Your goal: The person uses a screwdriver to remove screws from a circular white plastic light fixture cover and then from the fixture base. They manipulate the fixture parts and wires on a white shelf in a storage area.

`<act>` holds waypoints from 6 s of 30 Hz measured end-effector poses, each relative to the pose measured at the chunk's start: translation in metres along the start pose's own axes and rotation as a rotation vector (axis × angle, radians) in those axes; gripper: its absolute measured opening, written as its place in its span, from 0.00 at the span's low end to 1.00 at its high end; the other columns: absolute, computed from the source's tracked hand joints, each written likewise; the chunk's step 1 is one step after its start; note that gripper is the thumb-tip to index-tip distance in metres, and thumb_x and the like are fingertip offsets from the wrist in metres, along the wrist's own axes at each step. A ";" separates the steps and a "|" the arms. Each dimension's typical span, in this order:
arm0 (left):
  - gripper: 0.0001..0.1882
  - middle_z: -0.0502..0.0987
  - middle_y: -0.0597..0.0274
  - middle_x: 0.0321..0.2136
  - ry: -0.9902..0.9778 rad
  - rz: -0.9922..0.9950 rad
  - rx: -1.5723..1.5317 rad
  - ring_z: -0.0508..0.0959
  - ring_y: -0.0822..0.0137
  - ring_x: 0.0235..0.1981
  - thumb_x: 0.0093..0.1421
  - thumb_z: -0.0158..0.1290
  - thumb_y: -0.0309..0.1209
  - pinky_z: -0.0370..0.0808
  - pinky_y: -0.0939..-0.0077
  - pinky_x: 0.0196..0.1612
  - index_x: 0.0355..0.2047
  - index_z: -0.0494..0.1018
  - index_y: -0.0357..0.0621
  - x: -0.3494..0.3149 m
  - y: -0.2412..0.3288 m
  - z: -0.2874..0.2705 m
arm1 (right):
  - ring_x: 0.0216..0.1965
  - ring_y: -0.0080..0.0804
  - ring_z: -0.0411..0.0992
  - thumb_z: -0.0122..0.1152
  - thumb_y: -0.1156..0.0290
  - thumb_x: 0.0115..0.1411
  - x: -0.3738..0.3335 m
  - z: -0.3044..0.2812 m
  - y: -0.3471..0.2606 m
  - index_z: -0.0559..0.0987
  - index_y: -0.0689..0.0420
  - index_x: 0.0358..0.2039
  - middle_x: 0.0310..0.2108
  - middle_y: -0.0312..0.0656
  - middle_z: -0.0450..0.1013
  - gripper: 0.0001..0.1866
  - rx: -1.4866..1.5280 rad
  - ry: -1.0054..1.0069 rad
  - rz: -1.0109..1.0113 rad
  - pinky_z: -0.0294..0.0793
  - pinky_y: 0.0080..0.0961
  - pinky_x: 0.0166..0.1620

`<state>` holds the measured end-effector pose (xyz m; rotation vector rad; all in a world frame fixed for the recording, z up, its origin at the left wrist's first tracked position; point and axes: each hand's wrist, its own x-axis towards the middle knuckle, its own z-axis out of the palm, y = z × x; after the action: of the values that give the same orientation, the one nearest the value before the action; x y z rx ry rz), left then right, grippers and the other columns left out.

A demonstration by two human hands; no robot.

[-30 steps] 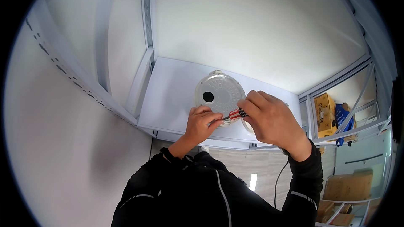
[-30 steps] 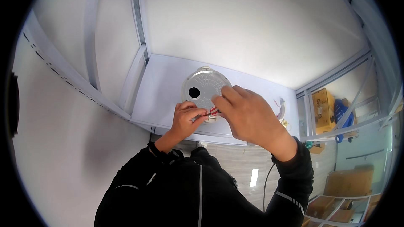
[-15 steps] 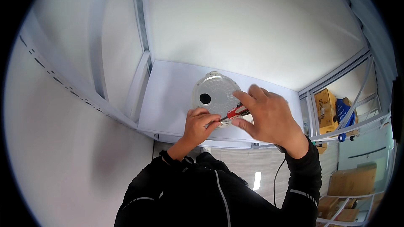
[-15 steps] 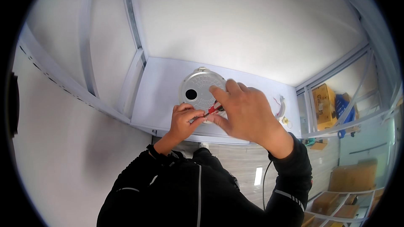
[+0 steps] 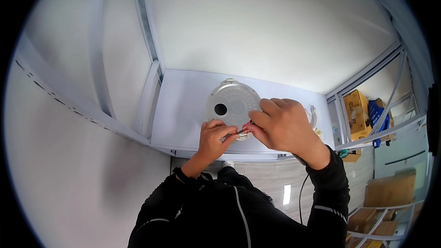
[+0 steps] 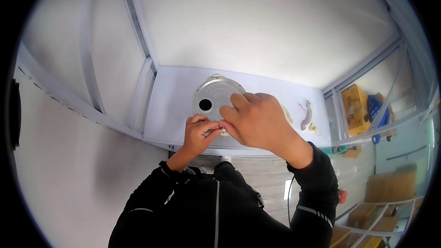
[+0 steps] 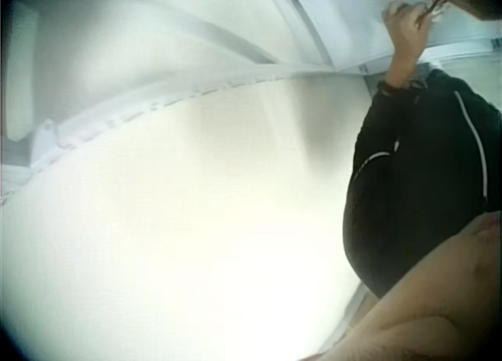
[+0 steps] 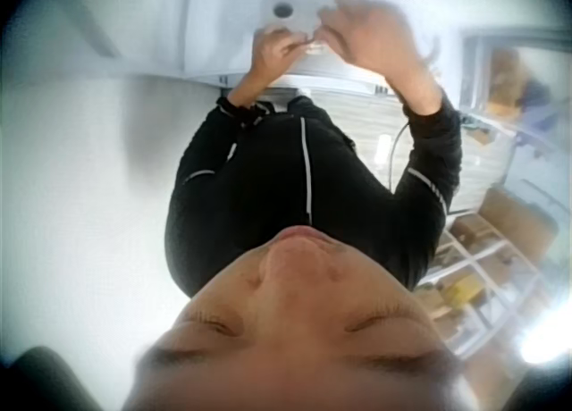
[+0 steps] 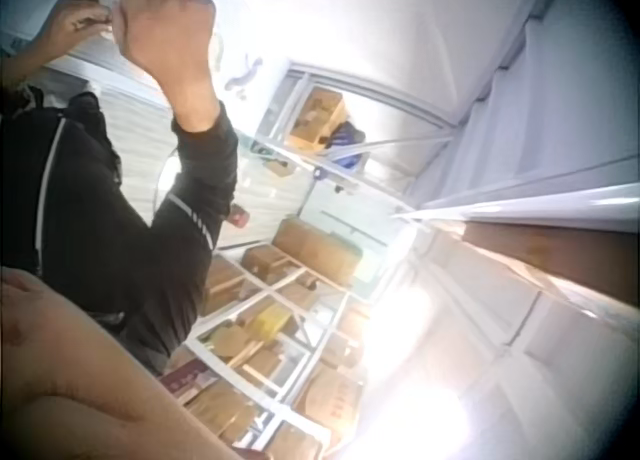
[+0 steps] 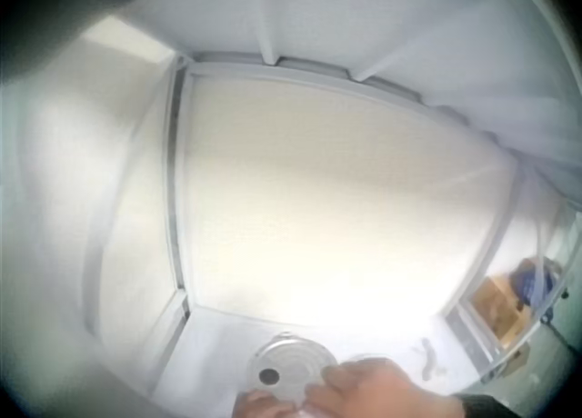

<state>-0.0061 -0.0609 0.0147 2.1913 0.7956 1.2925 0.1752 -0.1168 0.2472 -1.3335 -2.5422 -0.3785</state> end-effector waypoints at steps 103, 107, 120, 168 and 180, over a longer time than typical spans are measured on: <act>0.12 0.85 0.64 0.32 -0.167 -0.153 -0.307 0.82 0.58 0.41 0.51 0.73 0.27 0.77 0.61 0.47 0.34 0.81 0.43 0.015 0.004 -0.015 | 0.28 0.40 0.83 0.77 0.67 0.62 -0.005 0.017 -0.015 0.78 0.62 0.48 0.32 0.47 0.80 0.20 0.274 0.092 0.267 0.80 0.31 0.30; 0.12 0.85 0.70 0.32 -0.029 -0.056 -0.072 0.81 0.63 0.42 0.51 0.74 0.33 0.72 0.62 0.47 0.33 0.83 0.49 0.010 0.014 -0.002 | 0.27 0.42 0.82 0.76 0.67 0.63 -0.007 0.013 -0.011 0.78 0.61 0.51 0.34 0.48 0.81 0.21 0.447 0.119 0.335 0.80 0.32 0.30; 0.12 0.86 0.81 0.31 0.002 0.079 0.123 0.78 0.71 0.40 0.53 0.73 0.36 0.64 0.65 0.45 0.37 0.85 0.56 0.013 0.024 0.006 | 0.34 0.40 0.80 0.69 0.68 0.68 -0.030 -0.023 0.005 0.78 0.60 0.50 0.41 0.46 0.79 0.14 0.524 0.271 0.471 0.78 0.32 0.39; 0.03 0.84 0.68 0.35 0.169 -0.140 0.413 0.79 0.63 0.44 0.66 0.63 0.31 0.61 0.57 0.58 0.40 0.83 0.50 0.014 0.035 0.031 | 0.44 0.42 0.81 0.75 0.70 0.62 -0.152 0.063 0.084 0.80 0.61 0.51 0.46 0.49 0.82 0.19 0.945 0.615 0.264 0.79 0.34 0.50; 0.04 0.82 0.68 0.30 0.329 -0.287 0.305 0.78 0.59 0.39 0.64 0.65 0.31 0.71 0.60 0.49 0.38 0.83 0.48 0.013 0.048 0.082 | 0.43 0.41 0.81 0.75 0.70 0.62 -0.171 0.058 0.103 0.81 0.61 0.50 0.45 0.49 0.82 0.18 0.927 0.638 0.263 0.79 0.31 0.48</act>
<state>0.0834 -0.0954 0.0175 2.0043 1.4630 1.4760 0.3493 -0.1714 0.1482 -0.9298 -1.6184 0.3515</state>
